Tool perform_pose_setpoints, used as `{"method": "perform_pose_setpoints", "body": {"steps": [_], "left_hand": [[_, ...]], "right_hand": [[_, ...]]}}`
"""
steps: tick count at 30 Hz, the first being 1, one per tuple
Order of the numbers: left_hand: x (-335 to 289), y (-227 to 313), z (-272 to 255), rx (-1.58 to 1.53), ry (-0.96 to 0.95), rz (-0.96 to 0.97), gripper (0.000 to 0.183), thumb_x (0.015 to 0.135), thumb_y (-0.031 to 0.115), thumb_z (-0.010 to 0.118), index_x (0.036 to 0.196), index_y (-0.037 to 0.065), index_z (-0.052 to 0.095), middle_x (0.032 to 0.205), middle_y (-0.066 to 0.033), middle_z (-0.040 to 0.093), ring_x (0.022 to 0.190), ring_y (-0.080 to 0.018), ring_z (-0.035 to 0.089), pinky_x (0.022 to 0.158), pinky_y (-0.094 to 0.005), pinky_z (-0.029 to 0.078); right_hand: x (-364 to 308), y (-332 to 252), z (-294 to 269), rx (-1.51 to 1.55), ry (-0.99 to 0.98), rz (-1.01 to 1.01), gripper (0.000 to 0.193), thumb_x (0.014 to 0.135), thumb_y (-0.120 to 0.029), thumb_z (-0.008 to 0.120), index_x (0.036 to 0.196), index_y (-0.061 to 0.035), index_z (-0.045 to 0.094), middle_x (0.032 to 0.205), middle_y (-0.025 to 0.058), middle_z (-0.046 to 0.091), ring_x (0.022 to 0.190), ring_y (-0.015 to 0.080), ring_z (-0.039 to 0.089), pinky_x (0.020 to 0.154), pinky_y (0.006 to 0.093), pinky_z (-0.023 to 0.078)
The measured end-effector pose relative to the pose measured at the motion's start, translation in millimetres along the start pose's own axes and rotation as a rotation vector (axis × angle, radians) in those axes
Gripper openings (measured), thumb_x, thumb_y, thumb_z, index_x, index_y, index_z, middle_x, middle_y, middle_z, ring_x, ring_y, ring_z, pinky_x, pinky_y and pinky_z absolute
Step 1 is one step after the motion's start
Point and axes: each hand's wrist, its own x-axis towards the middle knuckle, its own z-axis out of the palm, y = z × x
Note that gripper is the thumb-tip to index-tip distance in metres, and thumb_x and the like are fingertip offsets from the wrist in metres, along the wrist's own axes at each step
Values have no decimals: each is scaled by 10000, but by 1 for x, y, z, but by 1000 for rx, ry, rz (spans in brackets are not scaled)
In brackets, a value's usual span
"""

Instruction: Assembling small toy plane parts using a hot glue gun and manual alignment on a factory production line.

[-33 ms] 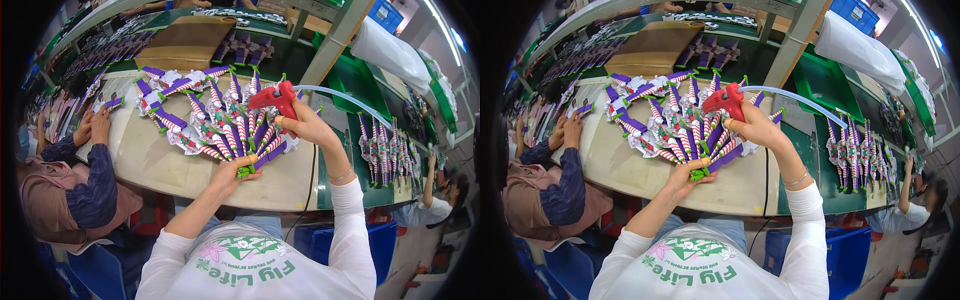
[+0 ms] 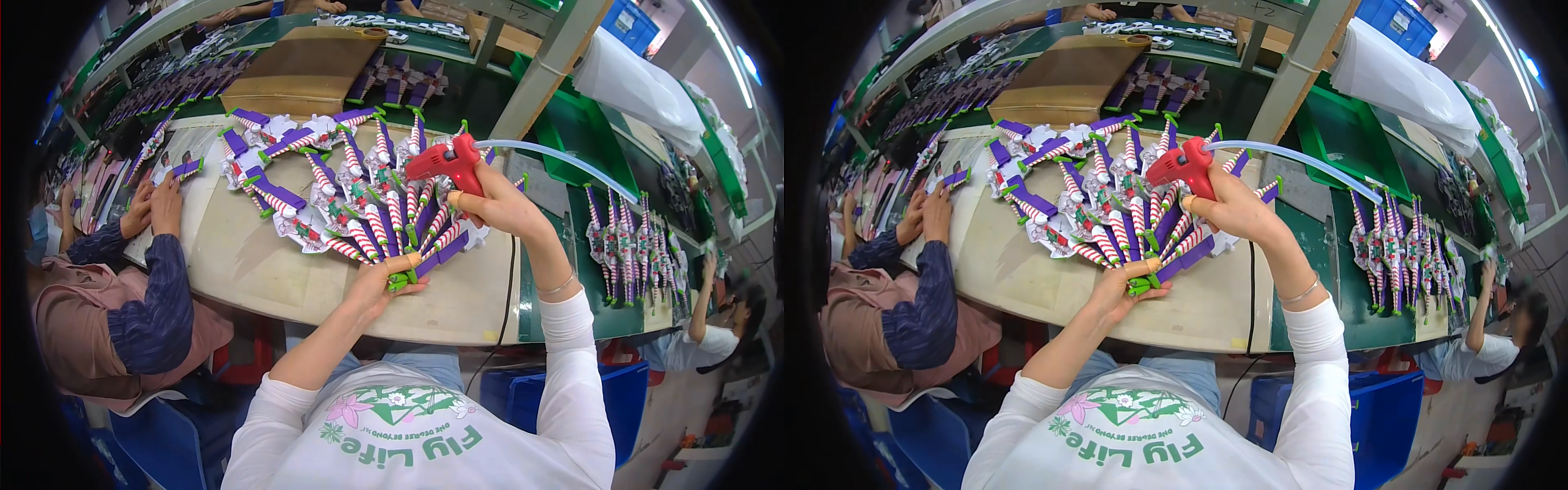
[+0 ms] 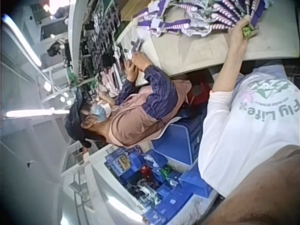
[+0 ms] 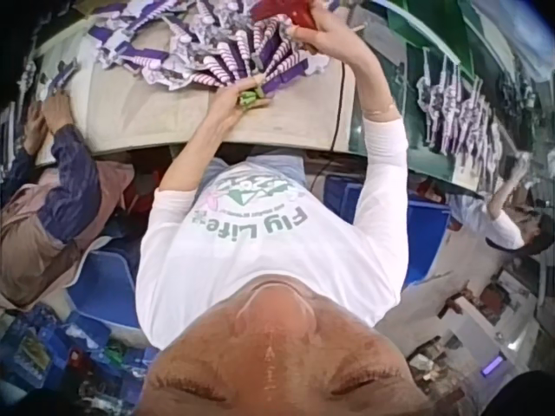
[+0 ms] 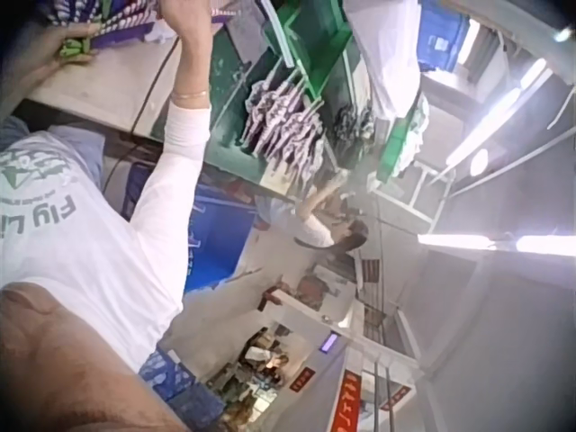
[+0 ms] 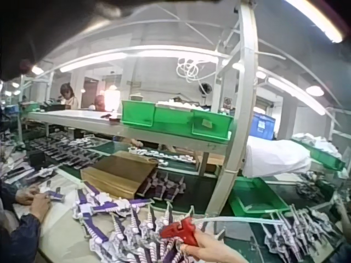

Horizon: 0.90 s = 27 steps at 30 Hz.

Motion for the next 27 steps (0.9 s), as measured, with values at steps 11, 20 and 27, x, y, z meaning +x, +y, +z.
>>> {"method": "perform_pose_setpoints", "body": {"steps": [11,20,27], "left_hand": [[0,0,-1,-3,-3,3,266,840,116,691,1057,-26,632,973,-123,671,839,-312,685,736,-409,600],[1,0,0,1,-1,3,267,835,113,696,1051,-30,632,973,-127,674,834,-310,686,721,-404,604],[0,1,1,-3,-2,5,268,833,109,697,1049,-35,631,970,-131,672,825,-313,688,715,-400,607]], "right_hand": [[5,-3,2,-17,2,1,450,892,-176,625,1221,38,405,662,23,515,523,91,495,459,262,361],[33,-3,6,32,128,49,460,871,-184,651,1205,30,418,706,40,530,506,102,511,448,267,382],[38,-3,9,35,147,91,431,862,-177,648,1182,20,438,702,42,527,506,101,507,448,268,380]]}}
